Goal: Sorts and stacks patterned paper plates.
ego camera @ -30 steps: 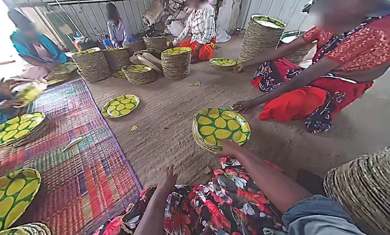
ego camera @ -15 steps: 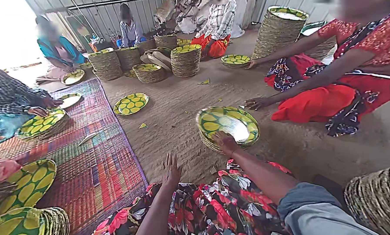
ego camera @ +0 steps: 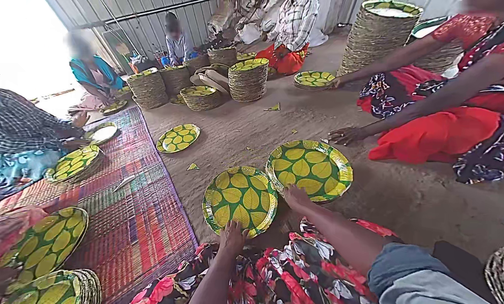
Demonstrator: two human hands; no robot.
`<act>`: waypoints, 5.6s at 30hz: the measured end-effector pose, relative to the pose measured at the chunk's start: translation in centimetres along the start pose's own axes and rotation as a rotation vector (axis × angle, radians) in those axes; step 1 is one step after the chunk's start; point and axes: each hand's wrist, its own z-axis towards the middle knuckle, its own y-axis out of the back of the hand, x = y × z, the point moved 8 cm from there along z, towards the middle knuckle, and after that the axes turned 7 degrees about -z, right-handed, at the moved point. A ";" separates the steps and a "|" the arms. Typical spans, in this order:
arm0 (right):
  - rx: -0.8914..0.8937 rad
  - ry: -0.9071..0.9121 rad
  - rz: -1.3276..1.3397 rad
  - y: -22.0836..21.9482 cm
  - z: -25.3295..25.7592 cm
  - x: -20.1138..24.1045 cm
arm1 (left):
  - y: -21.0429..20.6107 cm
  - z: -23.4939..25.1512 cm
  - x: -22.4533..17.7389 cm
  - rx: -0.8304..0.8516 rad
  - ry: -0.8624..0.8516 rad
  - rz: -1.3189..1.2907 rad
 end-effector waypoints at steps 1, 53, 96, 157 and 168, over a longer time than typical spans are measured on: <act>0.032 -0.038 -0.012 -0.1 0.0 -0.3 | 0.3 -0.1 -0.1 -0.006 0.006 -0.018; -0.108 0.192 -0.065 0.0 0.2 3.8 | 0.1 -0.7 1.5 0.004 0.088 -0.157; 0.019 -0.083 1.134 1.2 0.8 16.2 | 23.1 -10.8 18.9 -0.761 0.128 -1.273; -0.309 1.101 0.005 -3.6 -4.4 11.7 | 8.0 -0.8 0.8 -0.694 -0.167 -0.179; 0.018 -0.096 0.020 -1.5 3.3 -0.9 | -1.7 2.3 2.9 0.061 0.055 -0.116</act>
